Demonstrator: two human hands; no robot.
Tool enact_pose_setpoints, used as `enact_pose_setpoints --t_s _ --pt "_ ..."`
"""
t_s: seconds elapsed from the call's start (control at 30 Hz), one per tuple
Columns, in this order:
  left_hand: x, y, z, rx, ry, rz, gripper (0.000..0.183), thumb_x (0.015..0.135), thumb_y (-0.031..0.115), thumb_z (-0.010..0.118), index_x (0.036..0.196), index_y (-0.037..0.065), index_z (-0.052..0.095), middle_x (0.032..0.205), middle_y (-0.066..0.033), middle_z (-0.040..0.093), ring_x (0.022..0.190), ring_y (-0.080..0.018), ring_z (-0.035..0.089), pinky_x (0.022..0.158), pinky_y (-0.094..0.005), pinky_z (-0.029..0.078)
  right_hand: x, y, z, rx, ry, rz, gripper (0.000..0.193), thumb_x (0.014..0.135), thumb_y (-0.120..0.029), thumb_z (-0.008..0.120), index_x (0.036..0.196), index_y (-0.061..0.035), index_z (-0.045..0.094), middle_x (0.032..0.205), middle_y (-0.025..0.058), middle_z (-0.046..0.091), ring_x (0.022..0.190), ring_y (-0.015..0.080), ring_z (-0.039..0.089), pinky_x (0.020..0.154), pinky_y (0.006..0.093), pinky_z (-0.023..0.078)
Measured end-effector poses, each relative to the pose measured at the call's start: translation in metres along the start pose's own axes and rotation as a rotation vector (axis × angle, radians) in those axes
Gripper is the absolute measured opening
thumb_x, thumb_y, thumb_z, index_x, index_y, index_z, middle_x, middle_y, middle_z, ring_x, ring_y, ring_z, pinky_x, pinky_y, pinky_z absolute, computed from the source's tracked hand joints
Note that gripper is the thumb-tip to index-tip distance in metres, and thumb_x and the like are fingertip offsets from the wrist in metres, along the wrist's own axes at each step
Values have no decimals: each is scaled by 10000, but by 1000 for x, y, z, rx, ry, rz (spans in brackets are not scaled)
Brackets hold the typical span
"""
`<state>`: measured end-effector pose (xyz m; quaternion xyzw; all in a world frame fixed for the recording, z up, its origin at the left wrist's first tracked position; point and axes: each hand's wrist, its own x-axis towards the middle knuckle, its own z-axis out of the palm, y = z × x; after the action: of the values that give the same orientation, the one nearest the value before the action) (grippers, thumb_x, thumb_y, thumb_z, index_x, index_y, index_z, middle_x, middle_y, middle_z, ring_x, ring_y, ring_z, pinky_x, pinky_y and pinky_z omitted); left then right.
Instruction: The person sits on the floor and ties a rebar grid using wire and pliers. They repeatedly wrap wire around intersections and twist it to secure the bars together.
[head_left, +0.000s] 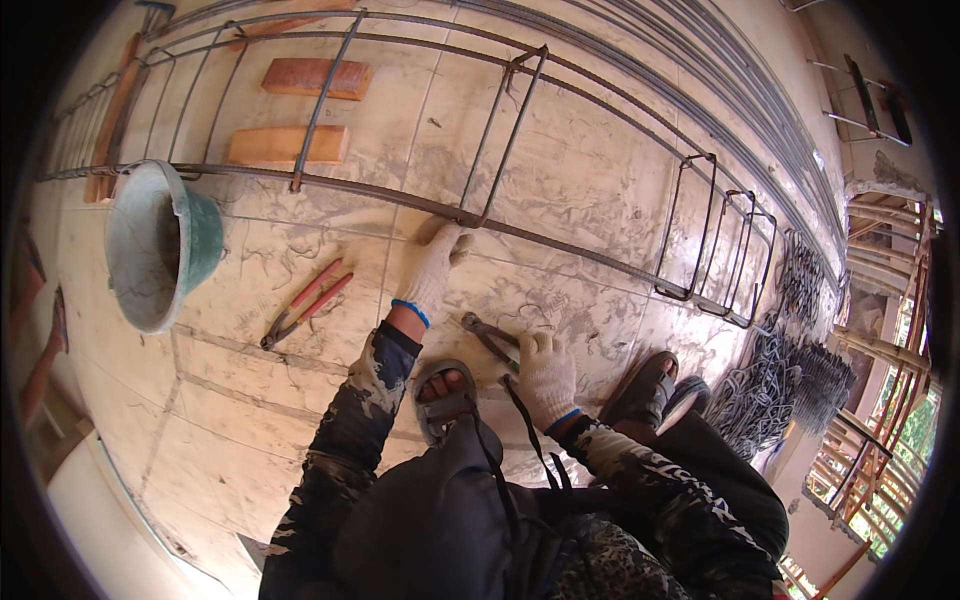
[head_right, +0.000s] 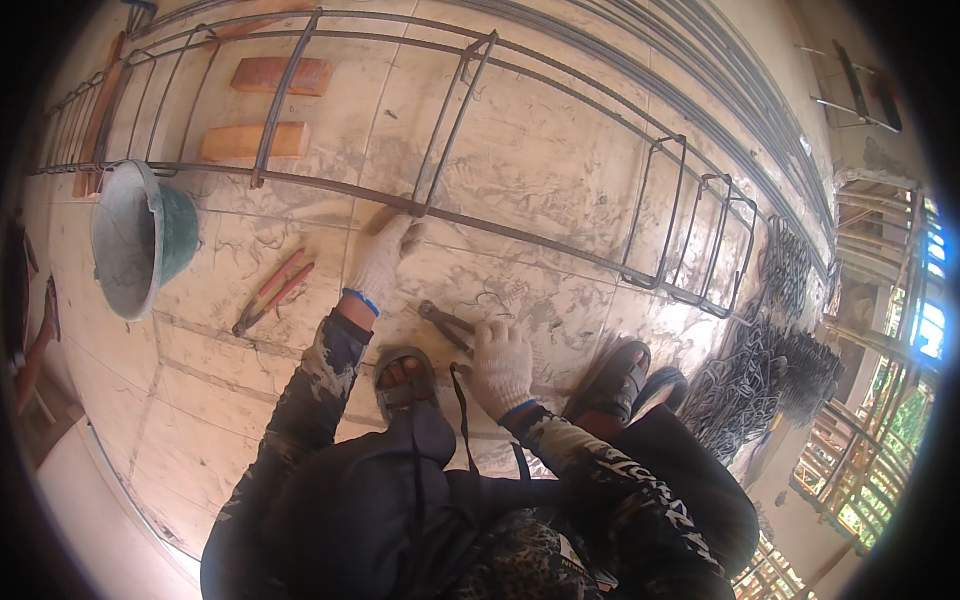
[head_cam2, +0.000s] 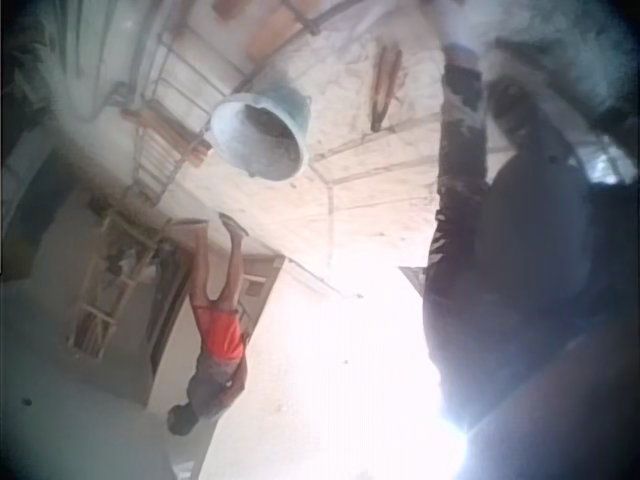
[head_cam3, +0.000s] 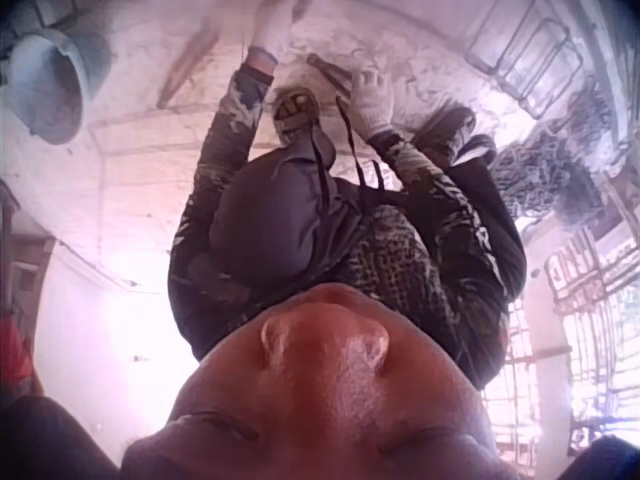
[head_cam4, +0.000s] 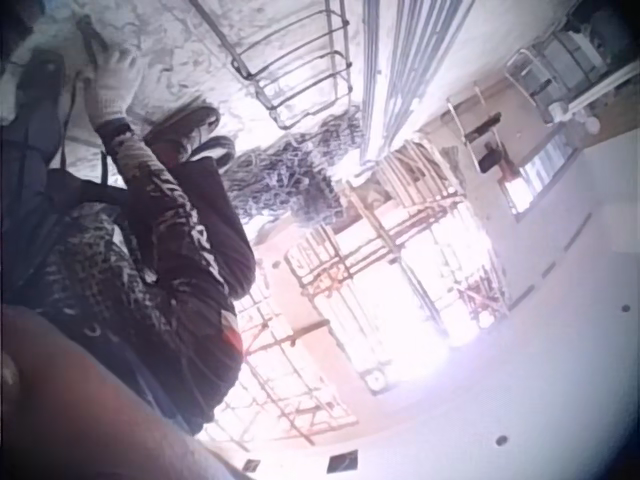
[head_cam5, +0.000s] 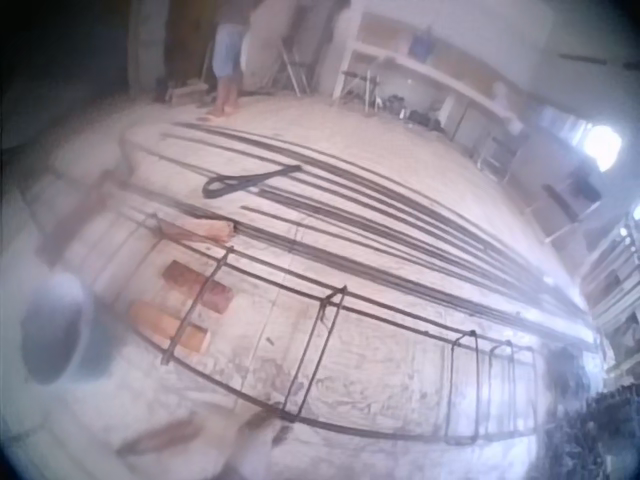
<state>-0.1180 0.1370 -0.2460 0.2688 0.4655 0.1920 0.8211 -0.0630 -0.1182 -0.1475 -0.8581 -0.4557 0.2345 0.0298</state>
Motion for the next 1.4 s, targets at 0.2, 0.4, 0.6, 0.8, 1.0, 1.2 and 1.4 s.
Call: enact_pose_setpoints --t_s 0.2,0.4,0.6,0.8,1.0,1.2,1.4 --pt "-28 -9 -5 -2 82 -18 250 1110 218 739 1331 107 778 1221 -29 832 963 -114 770 828 -258 596 -5 1 10 44 -260 133 535 859 -259 849 1308 -41 657 1205 212 713 1081 450 735 866 539 610" --pt "-36 -6 -17 147 -43 130 318 1119 238 730 1410 112 759 1263 -28 826 1038 -108 749 885 -264 575 -10 15 7 919 -526 208 422 939 6 599 1360 -14 589 1190 206 772 1050 311 785 934 458 632" --pt "-64 4 -28 169 79 -72 410 1144 391 687 1433 104 736 1246 -43 821 1056 -129 758 902 -281 599 30 -23 -28 1718 -647 272 650 1000 62 492 1646 14 444 1502 208 673 1301 314 716 1120 464 610" --pt "-110 15 -31 273 -25 -322 515 1164 541 601 1327 74 745 1044 -60 810 830 -152 750 680 -317 609 76 -30 18 1798 -493 72 673 1064 -3 583 1708 2 387 1578 168 607 1349 288 679 1169 468 585" --pt "-123 -3 -53 607 43 -96 519 1173 503 601 1320 26 743 1052 -63 794 853 -121 711 700 -304 563 90 -32 42 1776 -458 120 619 1094 -71 635 1682 11 462 1444 104 687 1298 207 678 1124 357 564" --pt "-130 -10 -53 675 151 146 450 1165 413 650 1304 -4 745 1066 -87 788 930 -153 723 782 -325 574 92 -49 49 1944 -500 95 655 1091 -88 626 1705 14 423 1579 118 632 1372 249 654 1159 398 554" --pt "-131 -1 -46 760 175 297 443 1135 385 713 1288 -29 744 1004 -119 786 892 -186 725 781 -348 578 97 -57 39 2281 -581 -25 756 1090 -63 601 1763 18 268 1726 176 501 1497 326 584 1245 470 515"
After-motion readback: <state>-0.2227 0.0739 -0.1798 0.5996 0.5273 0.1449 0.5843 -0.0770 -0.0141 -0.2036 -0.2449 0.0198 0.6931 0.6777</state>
